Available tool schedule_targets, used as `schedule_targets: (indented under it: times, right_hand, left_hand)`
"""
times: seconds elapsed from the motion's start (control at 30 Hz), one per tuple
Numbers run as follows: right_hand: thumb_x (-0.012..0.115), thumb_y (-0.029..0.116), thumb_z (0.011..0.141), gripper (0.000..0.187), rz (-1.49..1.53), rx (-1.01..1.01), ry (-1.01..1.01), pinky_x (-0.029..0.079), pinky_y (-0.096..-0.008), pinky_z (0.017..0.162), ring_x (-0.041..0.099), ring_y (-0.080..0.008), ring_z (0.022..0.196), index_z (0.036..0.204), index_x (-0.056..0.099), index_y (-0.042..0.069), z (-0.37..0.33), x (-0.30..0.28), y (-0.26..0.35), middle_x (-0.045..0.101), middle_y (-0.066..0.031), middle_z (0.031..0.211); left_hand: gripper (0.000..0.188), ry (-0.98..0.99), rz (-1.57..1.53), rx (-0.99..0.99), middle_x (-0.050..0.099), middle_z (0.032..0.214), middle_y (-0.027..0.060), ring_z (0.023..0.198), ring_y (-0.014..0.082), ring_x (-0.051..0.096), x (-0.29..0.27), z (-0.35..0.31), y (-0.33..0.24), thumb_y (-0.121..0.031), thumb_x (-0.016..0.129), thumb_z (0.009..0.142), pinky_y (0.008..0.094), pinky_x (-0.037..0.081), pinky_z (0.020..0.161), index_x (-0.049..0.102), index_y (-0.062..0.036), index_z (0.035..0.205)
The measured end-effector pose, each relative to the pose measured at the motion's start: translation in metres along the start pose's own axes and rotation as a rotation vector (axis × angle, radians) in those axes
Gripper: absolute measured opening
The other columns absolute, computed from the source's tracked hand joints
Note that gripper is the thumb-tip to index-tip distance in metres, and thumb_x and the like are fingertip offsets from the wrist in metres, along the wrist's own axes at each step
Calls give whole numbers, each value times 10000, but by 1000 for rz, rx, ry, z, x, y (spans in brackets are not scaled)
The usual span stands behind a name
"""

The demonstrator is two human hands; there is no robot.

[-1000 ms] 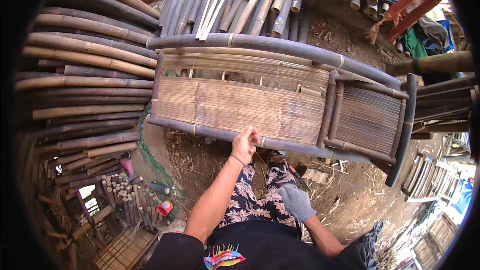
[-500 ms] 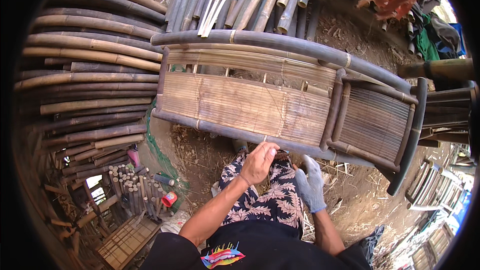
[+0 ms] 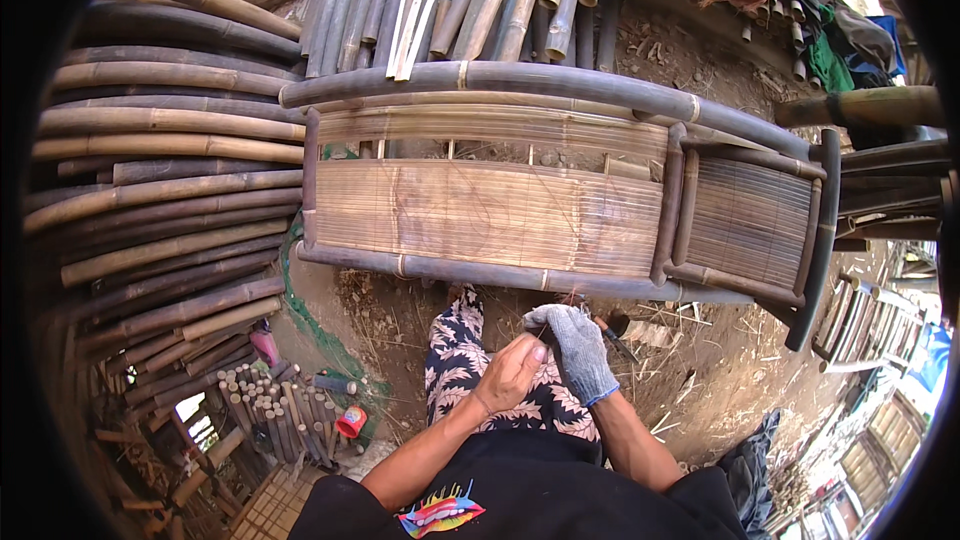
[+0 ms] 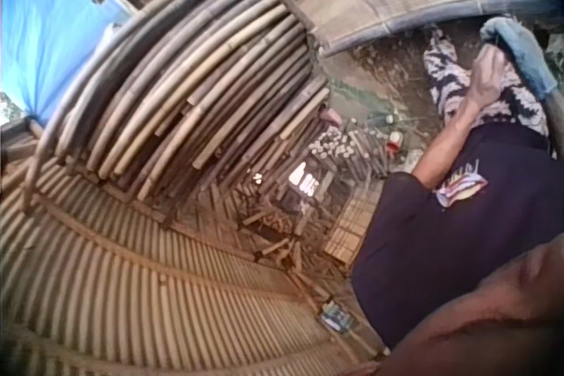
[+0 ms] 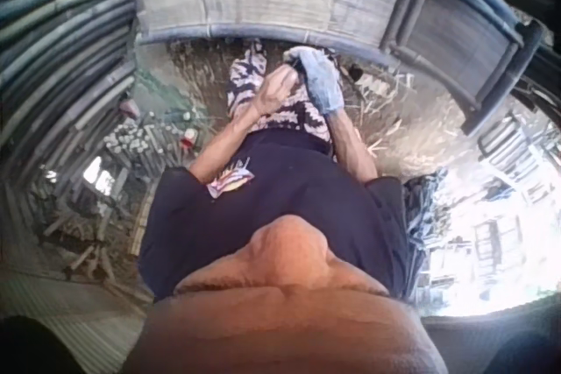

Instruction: The person uses their hands and a thin cord to tie and secure bamboo slats together while assembling a bamboo bench, occasionally handling a length of red mesh fabric.

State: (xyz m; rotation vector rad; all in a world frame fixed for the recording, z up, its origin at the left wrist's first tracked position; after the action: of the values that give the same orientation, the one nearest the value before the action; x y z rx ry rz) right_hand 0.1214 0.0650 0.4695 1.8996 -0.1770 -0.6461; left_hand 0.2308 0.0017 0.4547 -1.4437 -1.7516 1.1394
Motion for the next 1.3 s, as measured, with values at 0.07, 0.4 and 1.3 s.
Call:
schedule_targets:
  times: [0.07, 0.4, 1.3]
  right_hand:
    - [561, 148, 867, 230, 17, 9, -65, 520, -373, 830, 657, -290, 932, 1063, 640, 55, 10, 18, 14, 684, -105, 960]
    - [526, 138, 916, 133, 91, 181, -8, 479, -391, 721, 607, -316, 800, 933, 595, 25, 46, 142, 73, 628, -129, 834]
    - [551, 167, 960, 308, 340, 459, -6, 497, -333, 927, 647, -240, 1050, 1219, 640, 27, 70, 151, 12, 690, -129, 1115]
  left_hand:
    - [331, 15, -272, -95, 546, 855, 95, 769, 204, 542, -22, -13, 14, -259, 435, 1053, 338, 465, 719, 573, 26, 957]
    - [416, -169, -465, -137, 593, 1248, 147, 1159, 179, 560, -185, -45, 68, -276, 490, 1016, 329, 425, 1028, 519, 35, 1291]
    - [265, -243, -275, -195, 610, 716, 19, 600, 67, 552, -151, -16, 76, -218, 571, 997, 241, 455, 526, 699, 15, 1001]
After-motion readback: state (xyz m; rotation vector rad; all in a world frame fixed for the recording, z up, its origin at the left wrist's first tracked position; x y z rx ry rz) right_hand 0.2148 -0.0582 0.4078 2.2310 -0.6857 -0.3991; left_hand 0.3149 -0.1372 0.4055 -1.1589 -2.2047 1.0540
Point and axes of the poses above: each hand's wrist, its own z-axis towards the middle knuckle, its own x-axis out of the palm, y = z × x, the point moved 7 cm from there along z, towards the middle knuckle
